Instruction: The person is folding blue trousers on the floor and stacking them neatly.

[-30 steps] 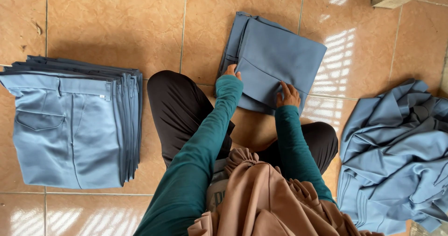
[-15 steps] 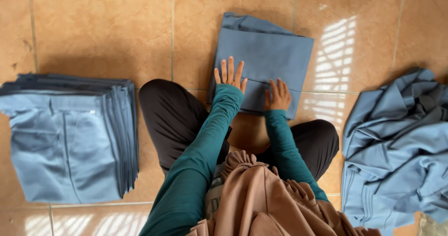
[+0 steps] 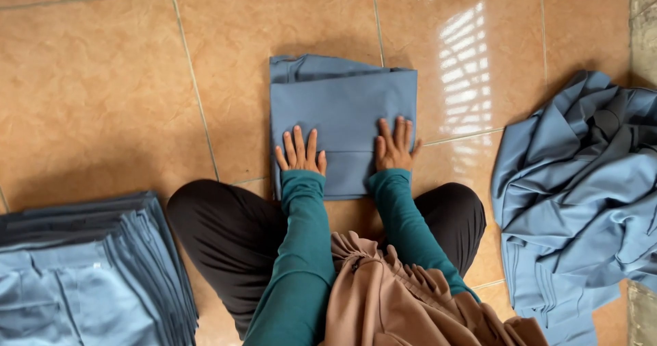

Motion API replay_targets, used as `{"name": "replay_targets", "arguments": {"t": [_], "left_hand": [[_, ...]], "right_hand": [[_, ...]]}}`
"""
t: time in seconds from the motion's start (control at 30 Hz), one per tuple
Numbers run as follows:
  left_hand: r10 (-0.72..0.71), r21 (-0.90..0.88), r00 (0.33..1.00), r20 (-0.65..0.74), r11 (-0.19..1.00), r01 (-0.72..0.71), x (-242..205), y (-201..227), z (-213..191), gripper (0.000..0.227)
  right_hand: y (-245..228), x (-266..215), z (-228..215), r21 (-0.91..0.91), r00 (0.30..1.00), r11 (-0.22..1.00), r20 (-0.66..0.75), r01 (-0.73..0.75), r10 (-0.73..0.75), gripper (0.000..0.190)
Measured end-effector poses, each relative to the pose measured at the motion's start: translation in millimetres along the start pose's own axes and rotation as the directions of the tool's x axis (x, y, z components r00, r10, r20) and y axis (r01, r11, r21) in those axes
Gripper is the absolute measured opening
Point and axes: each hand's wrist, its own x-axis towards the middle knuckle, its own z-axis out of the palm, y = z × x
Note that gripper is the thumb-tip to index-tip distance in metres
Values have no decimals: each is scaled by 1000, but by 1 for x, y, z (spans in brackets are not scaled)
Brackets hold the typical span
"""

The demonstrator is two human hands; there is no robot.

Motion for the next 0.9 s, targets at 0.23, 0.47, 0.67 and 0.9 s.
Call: {"name": "replay_targets", "arguments": {"t": [0.23,0.47,0.67,0.9], "left_hand": [[-21,42,1000,-11,999,21,7,4,-6,61],[-31,19,999,7,999,31,10,4,-14,60],[-34,19,999,-33,999,34,10,4,-10,60],[-46,17,997,-63,999,47,11,4,-8,60]], "right_hand": [[-22,29,25,-10,975,980,-107,-200,197,60],[-77,55,43,-44,920,929,-131,367,-370,60],[39,114,10,-73,971,993,213,-92,105,61],[56,175,-2,-112,888,920,-239,375,-392,57]]}}
